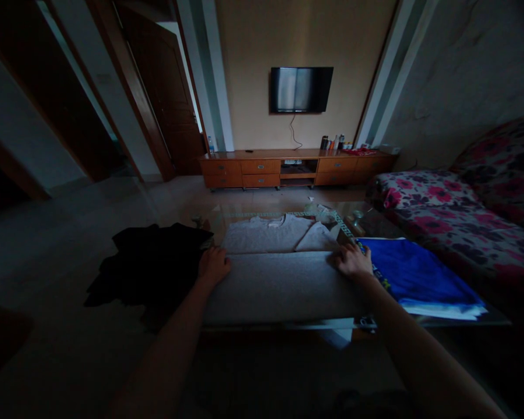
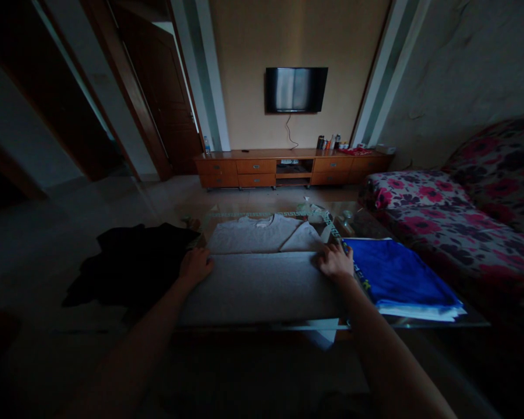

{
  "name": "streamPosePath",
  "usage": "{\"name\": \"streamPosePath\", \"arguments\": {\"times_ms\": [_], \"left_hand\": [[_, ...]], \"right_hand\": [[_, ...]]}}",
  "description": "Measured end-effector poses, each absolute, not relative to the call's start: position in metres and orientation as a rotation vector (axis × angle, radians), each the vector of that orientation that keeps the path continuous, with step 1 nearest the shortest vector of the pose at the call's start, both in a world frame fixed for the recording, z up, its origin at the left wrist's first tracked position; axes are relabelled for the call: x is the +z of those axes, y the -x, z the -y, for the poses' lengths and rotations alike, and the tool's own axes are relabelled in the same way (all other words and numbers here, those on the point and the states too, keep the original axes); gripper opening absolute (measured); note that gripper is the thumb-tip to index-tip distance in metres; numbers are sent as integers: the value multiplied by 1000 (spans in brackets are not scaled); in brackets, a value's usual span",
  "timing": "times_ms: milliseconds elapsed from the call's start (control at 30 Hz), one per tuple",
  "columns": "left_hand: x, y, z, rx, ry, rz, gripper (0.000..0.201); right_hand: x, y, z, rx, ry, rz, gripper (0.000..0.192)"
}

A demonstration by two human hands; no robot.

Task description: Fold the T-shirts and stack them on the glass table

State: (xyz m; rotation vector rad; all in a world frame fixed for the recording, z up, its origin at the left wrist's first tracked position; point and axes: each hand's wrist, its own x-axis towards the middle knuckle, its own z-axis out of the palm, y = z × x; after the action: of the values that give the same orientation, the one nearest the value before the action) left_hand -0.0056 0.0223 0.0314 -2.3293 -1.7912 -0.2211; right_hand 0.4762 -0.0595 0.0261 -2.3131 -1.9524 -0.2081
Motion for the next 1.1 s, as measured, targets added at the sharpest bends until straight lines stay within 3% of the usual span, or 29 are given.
{"name": "streamPosePath", "arguments": {"times_ms": [200,400,600,733,933,1100], "left_hand": [[34,10,-22,-294,2251,1727,32],[44,-4,-13,-335,2171,1660,32],[37,-33,7,-334,2712,1287,35],[17,-32,14,-367,2782,1401,48],[19,-56,27,-332,2707,1446,50],[9,-98,60,-375,2746,1462,55]], "right_hand": [[14,-480,56,-182,2442,1757,44],[31,-454,57,-427,2467,1655,39],[41,-387,59,12,2271,1998,44],[19,-365,66,-22,2245,1956,60],[16,-339,69,91,2325,1900,71],[17,-277,91,160,2005,2168,67]]}}
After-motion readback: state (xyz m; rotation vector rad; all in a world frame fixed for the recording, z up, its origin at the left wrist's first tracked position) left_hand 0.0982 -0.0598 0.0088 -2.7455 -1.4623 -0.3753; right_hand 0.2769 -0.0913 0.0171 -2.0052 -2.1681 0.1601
